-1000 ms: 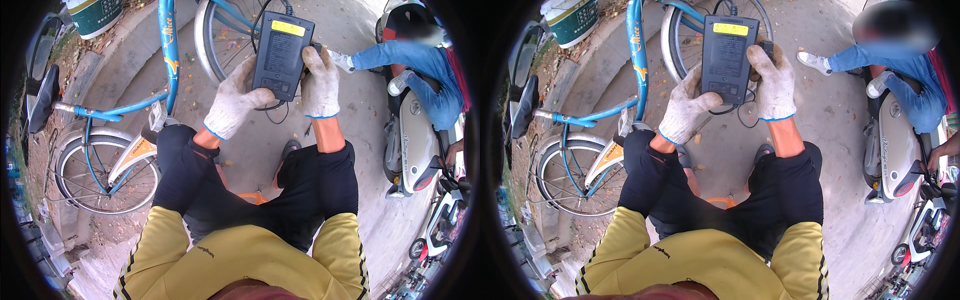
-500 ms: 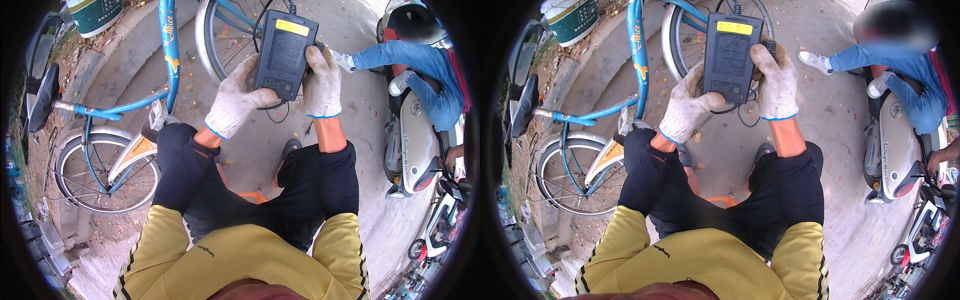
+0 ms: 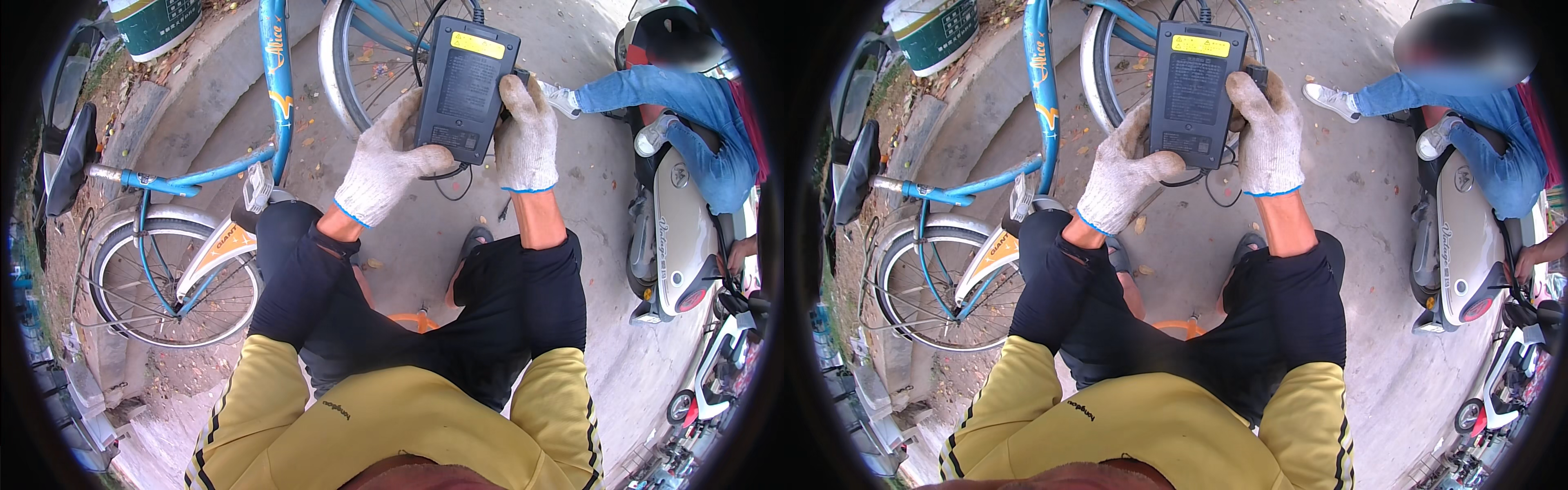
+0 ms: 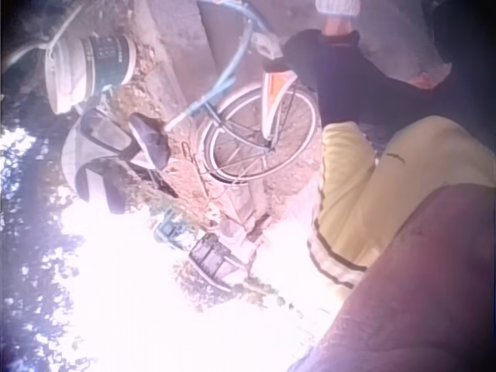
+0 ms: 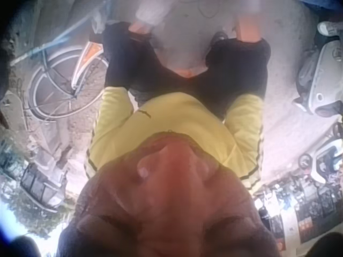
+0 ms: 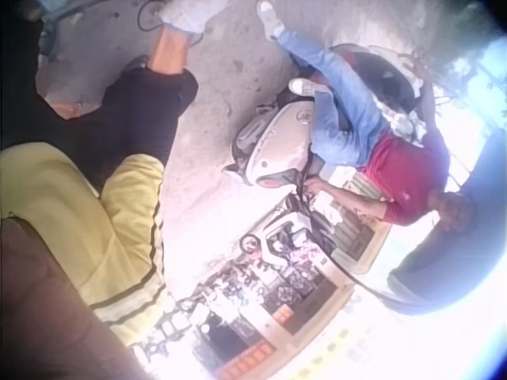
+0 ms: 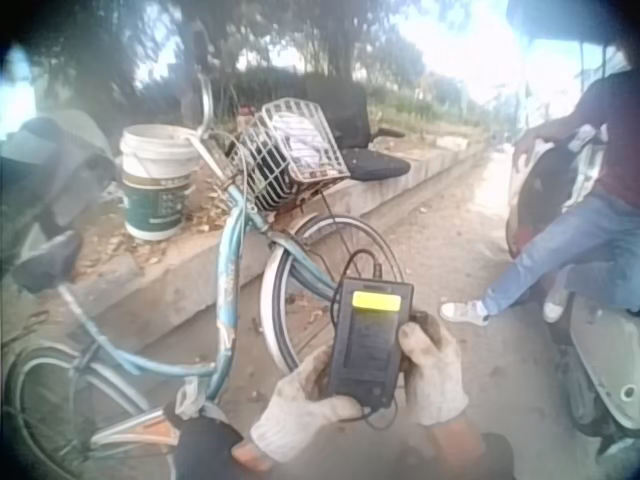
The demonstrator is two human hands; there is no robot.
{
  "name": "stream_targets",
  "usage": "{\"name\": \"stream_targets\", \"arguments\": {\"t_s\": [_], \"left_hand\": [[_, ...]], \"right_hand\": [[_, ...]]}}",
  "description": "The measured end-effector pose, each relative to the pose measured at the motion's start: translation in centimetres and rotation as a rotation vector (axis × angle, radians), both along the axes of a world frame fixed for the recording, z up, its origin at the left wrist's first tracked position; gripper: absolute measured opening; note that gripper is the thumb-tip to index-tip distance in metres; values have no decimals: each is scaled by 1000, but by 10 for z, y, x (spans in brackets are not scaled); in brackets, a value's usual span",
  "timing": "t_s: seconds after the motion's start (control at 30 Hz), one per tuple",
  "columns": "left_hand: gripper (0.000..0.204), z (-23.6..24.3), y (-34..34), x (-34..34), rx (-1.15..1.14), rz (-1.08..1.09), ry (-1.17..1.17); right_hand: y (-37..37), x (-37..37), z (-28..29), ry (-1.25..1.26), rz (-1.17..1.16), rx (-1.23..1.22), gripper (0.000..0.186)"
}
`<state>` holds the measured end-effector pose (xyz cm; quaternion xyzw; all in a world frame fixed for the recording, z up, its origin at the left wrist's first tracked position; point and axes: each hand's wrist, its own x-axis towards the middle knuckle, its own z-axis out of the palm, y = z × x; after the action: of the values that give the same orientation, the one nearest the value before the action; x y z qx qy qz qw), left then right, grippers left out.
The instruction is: The person removes a pedal from a bicycle using a wrench, then handles a black battery pack and its charger, inspecting the components and attempting to connect the charger to the battery.
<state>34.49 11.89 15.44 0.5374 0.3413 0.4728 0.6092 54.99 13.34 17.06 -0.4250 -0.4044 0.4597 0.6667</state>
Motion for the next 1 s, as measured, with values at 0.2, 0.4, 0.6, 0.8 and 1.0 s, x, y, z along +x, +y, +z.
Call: {"name": "stream_targets", "arguments": {"t_s": [0.2,0.4,0.6,0.8,1.0], "left_hand": [[106,6,-3,1,-20,-1,-16],[109,6,1,0,-45,-62,-51],[109,4,1,-1,-24,-39,11],[108,6,0,-1,-18,-47,6],[108,7,0,0,-14,-28,30]], "right_hand": [[0,1,-2,-19,-8,-12,53],[0,1,-1,-10,-2,-15,57],[1,-4,-2,25,-44,12,63],[-1,-1,2,30,10,-23,58],[0,0,0,43,13,-16,61]]}}
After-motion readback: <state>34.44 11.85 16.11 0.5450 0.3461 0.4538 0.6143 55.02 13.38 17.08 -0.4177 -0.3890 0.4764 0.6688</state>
